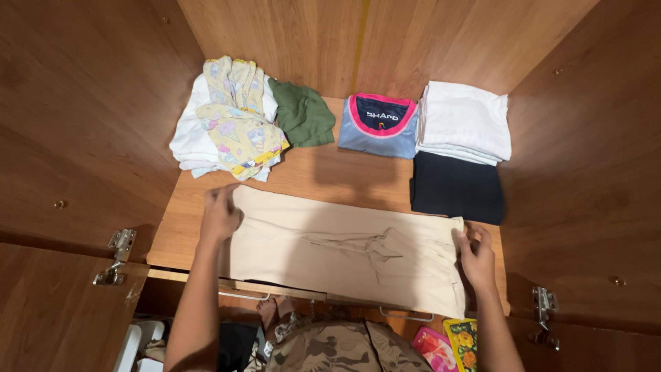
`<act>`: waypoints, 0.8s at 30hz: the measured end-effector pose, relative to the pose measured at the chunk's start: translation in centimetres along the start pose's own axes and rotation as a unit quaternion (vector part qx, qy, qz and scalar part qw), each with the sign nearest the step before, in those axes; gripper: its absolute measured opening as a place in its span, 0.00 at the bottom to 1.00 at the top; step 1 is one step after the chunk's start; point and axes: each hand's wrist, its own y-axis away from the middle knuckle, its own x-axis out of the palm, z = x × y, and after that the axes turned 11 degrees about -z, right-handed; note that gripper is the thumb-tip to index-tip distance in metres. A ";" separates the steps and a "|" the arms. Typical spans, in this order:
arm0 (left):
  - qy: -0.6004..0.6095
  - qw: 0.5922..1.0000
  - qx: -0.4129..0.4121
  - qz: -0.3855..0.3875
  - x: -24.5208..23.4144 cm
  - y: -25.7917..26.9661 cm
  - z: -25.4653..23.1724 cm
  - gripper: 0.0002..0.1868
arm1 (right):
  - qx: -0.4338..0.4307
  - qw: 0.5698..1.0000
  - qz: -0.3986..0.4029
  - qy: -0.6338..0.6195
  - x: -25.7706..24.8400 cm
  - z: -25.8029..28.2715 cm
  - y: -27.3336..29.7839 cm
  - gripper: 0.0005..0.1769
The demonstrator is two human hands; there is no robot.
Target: The person folds a variety of garments including shirts and patterned fabrics by hand and places them into organized stacks on a shelf inside a wooden wardrobe.
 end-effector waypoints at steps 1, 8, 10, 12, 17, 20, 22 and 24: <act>-0.017 0.998 0.023 -0.049 -0.3 0.7 -0.2 0.35 | -0.017 0.999 -0.032 -0.019 -0.2 -0.1 0.6 0.30; -0.003 0.956 0.121 -0.269 0.7 2.7 0.0 0.21 | -0.255 0.956 0.008 0.145 -1.2 1.5 6.7 0.30; -0.136 0.894 0.189 -0.383 3.9 3.7 -1.9 0.18 | -0.157 0.975 0.029 0.152 -1.3 2.2 7.3 0.31; -0.079 0.955 0.199 -0.205 8.9 5.2 -4.7 0.03 | -0.215 0.966 0.014 0.141 -1.6 2.4 7.3 0.29; 0.091 0.931 0.349 0.046 21.2 13.9 -15.8 0.21 | -0.240 0.965 0.040 0.095 -1.9 1.2 7.5 0.18; 0.086 0.953 0.261 0.127 22.3 13.8 -19.0 0.29 | -0.201 0.977 0.071 -0.009 -2.6 1.6 7.5 0.13; 0.069 0.956 0.204 0.198 22.2 13.5 -19.3 0.31 | -0.188 0.978 0.083 0.036 -3.6 2.0 7.9 0.14; 0.140 0.935 0.228 0.232 21.6 12.9 -18.4 0.15 | -0.219 0.972 0.070 0.037 -4.4 2.2 8.1 0.16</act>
